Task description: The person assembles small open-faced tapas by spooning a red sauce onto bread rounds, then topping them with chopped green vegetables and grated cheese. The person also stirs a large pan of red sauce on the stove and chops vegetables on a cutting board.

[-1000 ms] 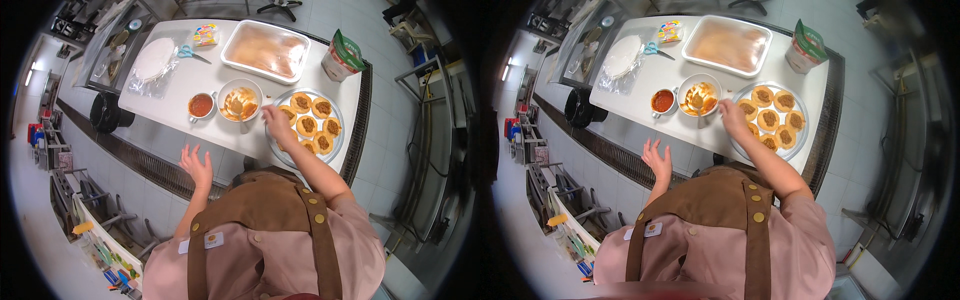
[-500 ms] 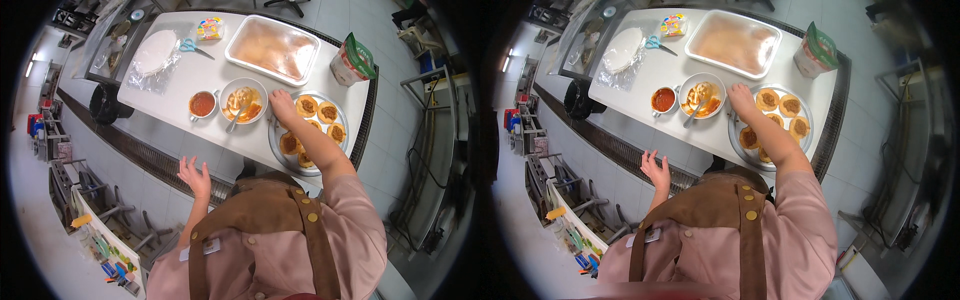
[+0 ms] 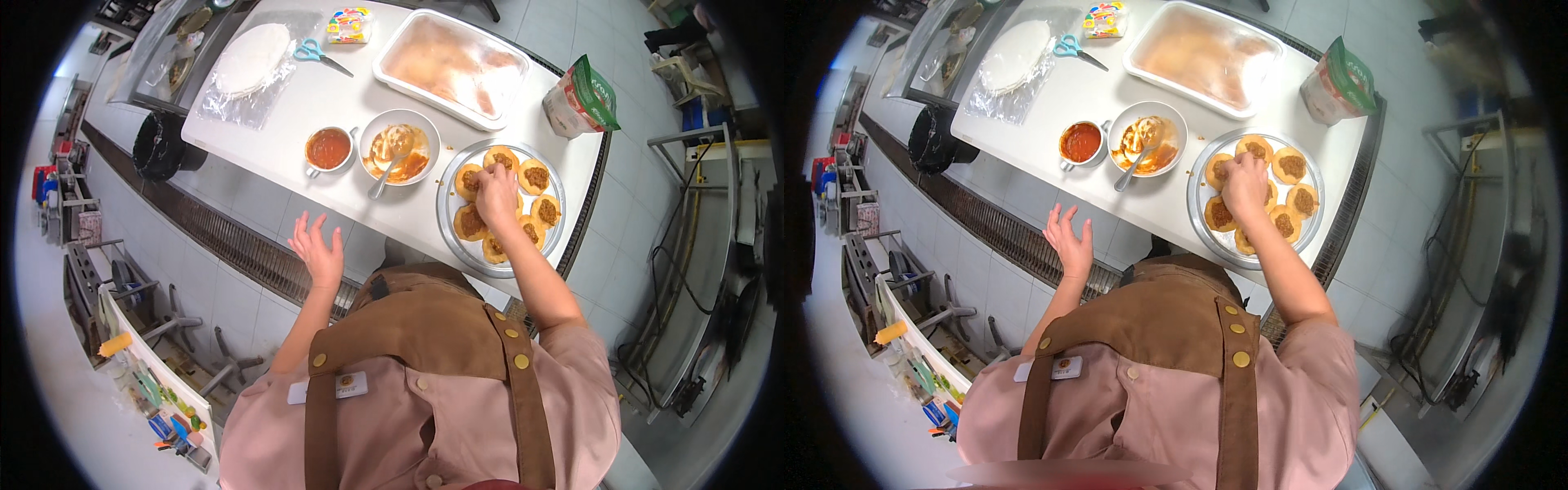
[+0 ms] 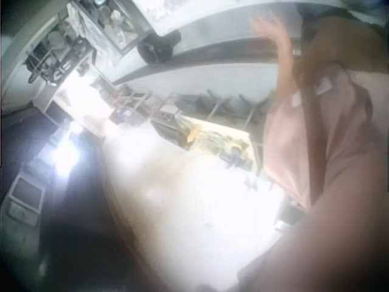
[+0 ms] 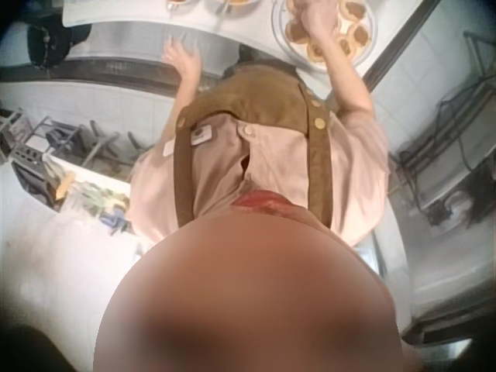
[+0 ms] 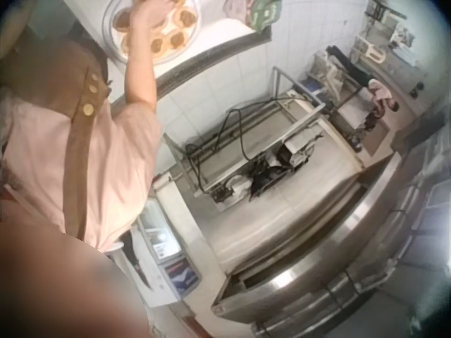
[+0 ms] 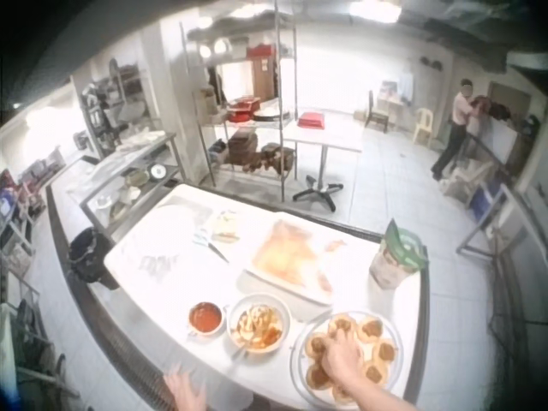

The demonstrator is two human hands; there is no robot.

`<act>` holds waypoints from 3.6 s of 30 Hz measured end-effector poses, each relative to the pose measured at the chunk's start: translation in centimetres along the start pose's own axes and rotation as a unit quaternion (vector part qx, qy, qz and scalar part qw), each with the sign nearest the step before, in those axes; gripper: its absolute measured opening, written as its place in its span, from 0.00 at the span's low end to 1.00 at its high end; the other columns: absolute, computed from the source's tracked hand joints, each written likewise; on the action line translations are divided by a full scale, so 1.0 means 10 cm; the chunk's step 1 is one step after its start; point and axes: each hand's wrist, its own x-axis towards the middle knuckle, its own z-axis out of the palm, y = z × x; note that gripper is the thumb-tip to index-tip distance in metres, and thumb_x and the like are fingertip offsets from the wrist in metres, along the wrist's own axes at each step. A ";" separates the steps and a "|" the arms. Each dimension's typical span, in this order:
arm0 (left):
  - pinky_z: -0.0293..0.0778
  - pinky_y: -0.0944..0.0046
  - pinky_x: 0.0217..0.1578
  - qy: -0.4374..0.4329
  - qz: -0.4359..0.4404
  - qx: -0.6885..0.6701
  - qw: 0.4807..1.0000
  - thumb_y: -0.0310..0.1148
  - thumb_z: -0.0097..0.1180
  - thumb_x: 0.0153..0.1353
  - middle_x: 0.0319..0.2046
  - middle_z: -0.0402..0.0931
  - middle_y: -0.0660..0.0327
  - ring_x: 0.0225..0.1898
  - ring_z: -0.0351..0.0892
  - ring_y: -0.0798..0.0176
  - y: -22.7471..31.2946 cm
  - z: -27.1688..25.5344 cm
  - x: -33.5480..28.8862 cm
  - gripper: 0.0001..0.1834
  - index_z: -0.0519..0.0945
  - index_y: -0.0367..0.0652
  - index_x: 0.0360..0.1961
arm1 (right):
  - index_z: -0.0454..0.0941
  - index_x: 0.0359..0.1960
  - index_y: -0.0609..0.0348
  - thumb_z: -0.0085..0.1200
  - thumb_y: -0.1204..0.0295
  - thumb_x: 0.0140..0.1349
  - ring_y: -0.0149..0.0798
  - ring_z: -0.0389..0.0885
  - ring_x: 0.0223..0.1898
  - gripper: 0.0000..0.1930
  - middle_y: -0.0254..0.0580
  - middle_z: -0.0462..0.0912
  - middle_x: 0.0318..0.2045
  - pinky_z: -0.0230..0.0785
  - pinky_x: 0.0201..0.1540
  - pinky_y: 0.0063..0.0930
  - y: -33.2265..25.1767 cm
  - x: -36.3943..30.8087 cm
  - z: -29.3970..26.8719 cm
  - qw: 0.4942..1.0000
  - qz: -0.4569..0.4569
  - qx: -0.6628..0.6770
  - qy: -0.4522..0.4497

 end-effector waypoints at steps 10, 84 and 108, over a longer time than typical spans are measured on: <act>0.37 0.36 0.67 -0.003 -0.019 0.004 1.000 0.38 0.61 0.58 0.67 0.55 0.55 0.70 0.49 0.48 -0.06 -0.08 -0.12 0.24 0.72 0.50 0.56 | 0.81 0.31 0.59 0.54 0.73 0.52 0.50 0.67 0.47 0.06 0.46 0.73 0.41 0.58 0.50 0.43 -0.42 0.03 0.62 0.998 -0.052 -0.043 -0.011; 0.71 0.49 0.55 -0.384 0.401 -0.161 0.816 0.17 0.50 0.50 0.65 0.55 0.45 0.59 0.67 0.37 10.22 4.89 -3.66 0.35 0.62 0.41 0.63 | 0.72 0.52 0.63 0.50 0.74 0.59 0.51 0.80 0.51 0.18 0.56 0.79 0.51 0.73 0.51 0.40 9.63 -5.21 -9.35 0.643 0.680 -0.353 -0.010; 0.74 0.53 0.37 -0.489 -0.035 -0.105 0.865 0.23 0.57 0.51 0.48 0.69 0.43 0.45 0.76 0.50 10.75 7.22 -2.67 0.35 0.60 0.37 0.62 | 0.78 0.48 0.58 0.59 0.61 0.59 0.53 0.84 0.37 0.19 0.52 0.84 0.37 0.74 0.39 0.47 9.38 -5.76 -10.10 0.633 0.668 -0.371 0.129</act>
